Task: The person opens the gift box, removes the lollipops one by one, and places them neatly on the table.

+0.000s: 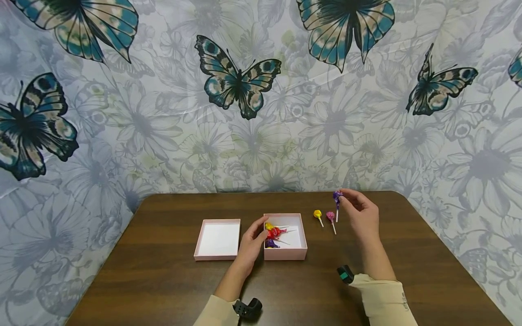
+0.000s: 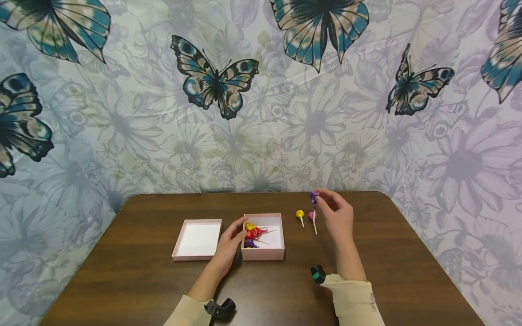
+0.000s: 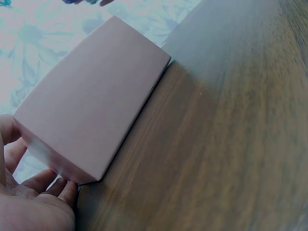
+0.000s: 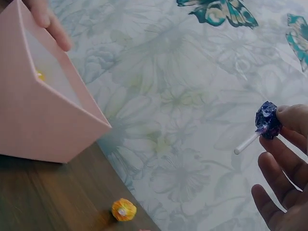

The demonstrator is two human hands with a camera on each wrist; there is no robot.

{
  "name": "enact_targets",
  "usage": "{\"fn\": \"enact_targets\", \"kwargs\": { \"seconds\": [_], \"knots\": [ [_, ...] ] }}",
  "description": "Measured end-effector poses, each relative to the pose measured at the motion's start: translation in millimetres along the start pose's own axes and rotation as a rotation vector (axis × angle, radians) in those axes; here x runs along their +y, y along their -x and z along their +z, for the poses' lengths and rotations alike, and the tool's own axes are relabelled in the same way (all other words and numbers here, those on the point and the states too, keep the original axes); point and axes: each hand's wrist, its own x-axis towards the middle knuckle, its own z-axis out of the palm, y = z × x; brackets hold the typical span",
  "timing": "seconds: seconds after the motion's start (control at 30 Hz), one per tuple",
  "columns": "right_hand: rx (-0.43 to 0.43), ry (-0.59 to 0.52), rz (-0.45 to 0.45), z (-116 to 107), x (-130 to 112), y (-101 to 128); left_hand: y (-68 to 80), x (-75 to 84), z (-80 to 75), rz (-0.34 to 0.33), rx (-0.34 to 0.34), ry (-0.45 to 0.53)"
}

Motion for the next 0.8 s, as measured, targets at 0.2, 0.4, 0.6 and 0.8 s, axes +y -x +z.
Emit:
{"fn": "enact_targets", "kwargs": {
  "seconds": [0.2,0.4,0.6,0.8],
  "knots": [
    [0.067,-0.023,0.004,-9.8,8.4,-7.9,-1.0,0.1,-0.9,0.004,0.001,-0.008],
    [0.096,0.027,0.087,-16.4,22.3,-11.7,-2.6,-2.5,-1.3,0.01,0.0,-0.006],
    [0.102,0.087,0.121,-22.9,52.9,-20.6,-2.2,-3.0,-1.4,0.006,-0.001,0.001],
    [0.103,0.128,0.125,-26.5,80.7,-27.7,0.0,-1.9,-0.3,0.003,-0.008,0.002]
  ]
}}
